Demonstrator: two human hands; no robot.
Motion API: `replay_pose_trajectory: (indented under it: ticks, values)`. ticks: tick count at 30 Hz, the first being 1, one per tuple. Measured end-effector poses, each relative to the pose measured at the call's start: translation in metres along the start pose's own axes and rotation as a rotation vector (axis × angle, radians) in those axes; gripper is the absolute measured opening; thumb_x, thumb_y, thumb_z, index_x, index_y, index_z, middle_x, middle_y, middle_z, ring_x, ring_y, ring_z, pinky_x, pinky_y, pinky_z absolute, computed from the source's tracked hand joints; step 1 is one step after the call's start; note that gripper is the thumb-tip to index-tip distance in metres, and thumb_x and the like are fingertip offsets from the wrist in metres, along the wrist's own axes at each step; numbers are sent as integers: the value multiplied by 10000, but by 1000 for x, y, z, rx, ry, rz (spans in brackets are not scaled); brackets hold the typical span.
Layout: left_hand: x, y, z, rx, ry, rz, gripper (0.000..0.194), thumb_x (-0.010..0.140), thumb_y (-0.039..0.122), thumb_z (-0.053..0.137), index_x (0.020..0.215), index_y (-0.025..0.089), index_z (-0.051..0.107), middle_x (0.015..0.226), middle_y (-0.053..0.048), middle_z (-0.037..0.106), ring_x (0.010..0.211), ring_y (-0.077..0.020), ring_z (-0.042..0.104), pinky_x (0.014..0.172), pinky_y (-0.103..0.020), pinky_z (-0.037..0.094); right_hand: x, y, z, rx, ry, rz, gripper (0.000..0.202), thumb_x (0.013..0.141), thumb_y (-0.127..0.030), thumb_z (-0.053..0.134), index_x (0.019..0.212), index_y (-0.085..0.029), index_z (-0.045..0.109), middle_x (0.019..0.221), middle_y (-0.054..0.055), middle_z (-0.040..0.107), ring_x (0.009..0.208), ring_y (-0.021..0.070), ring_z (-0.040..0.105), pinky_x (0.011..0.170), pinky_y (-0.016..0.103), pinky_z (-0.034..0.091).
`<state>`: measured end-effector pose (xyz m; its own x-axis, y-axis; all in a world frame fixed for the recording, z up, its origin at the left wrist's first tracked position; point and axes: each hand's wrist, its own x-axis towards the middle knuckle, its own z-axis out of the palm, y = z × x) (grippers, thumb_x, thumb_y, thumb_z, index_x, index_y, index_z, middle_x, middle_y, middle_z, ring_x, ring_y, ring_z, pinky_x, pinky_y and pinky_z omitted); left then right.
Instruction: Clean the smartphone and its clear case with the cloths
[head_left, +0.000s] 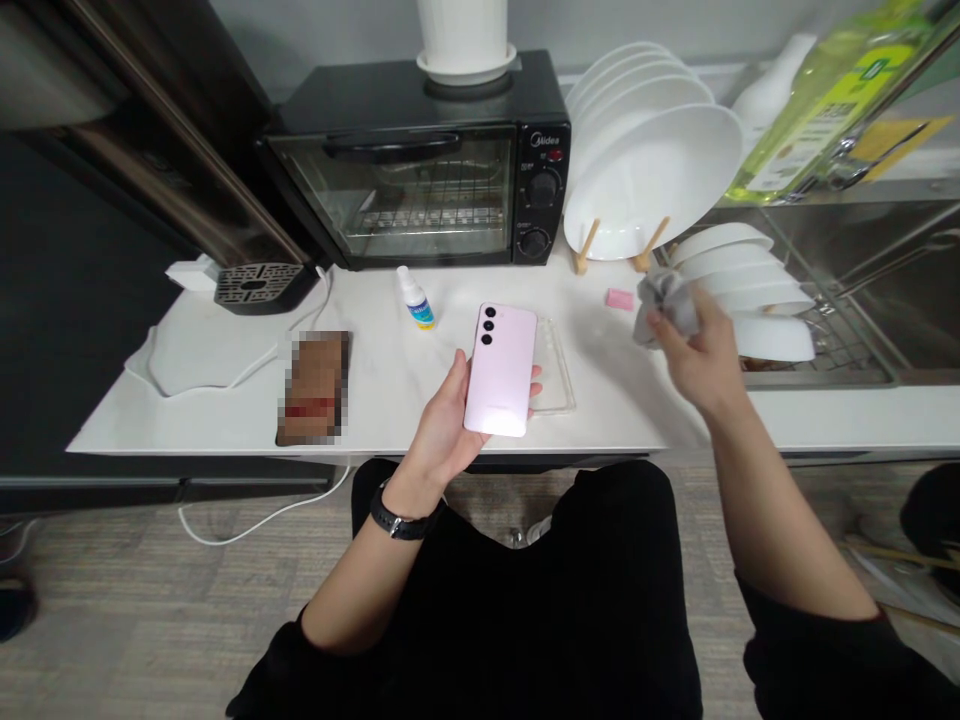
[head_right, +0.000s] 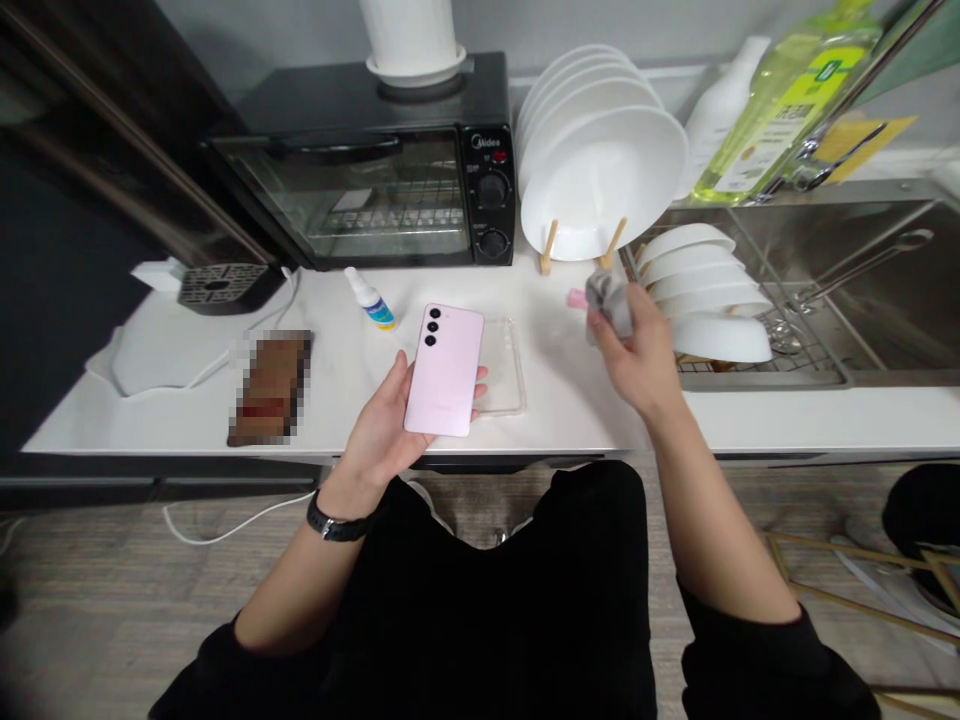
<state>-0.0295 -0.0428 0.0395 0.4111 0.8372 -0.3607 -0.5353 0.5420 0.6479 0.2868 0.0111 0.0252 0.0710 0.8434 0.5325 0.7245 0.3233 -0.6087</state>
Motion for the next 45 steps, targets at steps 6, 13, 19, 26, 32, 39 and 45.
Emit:
replay_pose_trajectory:
  ticks: [6, 13, 19, 26, 32, 39, 45]
  values:
    - [3, -12, 19, -83, 73, -47, 603, 1199, 495, 347, 1635, 145, 572, 1419, -155, 800, 1311, -292, 781, 1154, -445, 617, -53, -99, 55, -10, 34, -231, 456, 1099, -217, 502, 1531, -267, 642, 1413, 160, 724, 1289, 357, 692, 1084, 546, 583]
    - [4, -10, 25, -230, 259, 35, 461, 1169, 433, 522, 1431, 109, 720, 1180, -112, 864, 1082, -202, 841, 1072, -308, 633, -110, -134, 75, -256, -268, -348, 725, 1148, -516, 517, 1774, -199, 334, 1781, 234, 451, 1681, 437, 389, 1314, 738, 387]
    - [6, -9, 22, -282, 260, 18, 561, 1194, 461, 406, 1439, 63, 716, 1204, -162, 860, 1142, -238, 834, 1074, -340, 639, -121, -132, 69, -265, -371, -446, 859, 1133, -627, 490, 1751, -48, 342, 1732, 246, 538, 1665, 380, 449, 1357, 604, 392]
    - [2, -23, 22, -211, 271, -31, 399, 1156, 334, 526, 1394, 122, 767, 1366, -131, 825, 1333, -288, 767, 1201, -410, 567, -66, -116, 78, -244, -475, -328, 1157, 1043, -874, 384, 1775, 10, 234, 1868, 267, 221, 1760, 418, 230, 1405, 693, 228]
    - [14, -7, 14, -203, 335, -12, 348, 1148, 360, 559, 1219, 129, 810, 1190, -108, 867, 1275, -246, 788, 1182, -345, 571, -90, -134, 84, -144, -568, -400, 1246, 989, -906, 476, 1732, 78, 292, 1836, 323, 271, 1767, 427, 196, 1412, 691, 217]
    - [13, 4, 23, -140, 246, -23, 371, 1163, 313, 505, 1300, 119, 791, 1237, -120, 859, 1360, -269, 752, 1251, -393, 531, -63, -113, 85, -227, -475, -274, 1248, 1014, -895, 421, 1798, 11, 71, 1875, 301, 115, 1772, 435, 164, 1404, 740, 129]
    - [13, 8, 18, -166, 293, -82, 467, 1179, 394, 463, 1407, 94, 739, 1253, -127, 856, 1281, -240, 790, 1207, -350, 560, -82, -125, 82, -178, -573, -503, 1414, 883, -1040, 402, 1781, 31, 187, 1853, 302, 234, 1767, 424, 198, 1427, 687, 122]
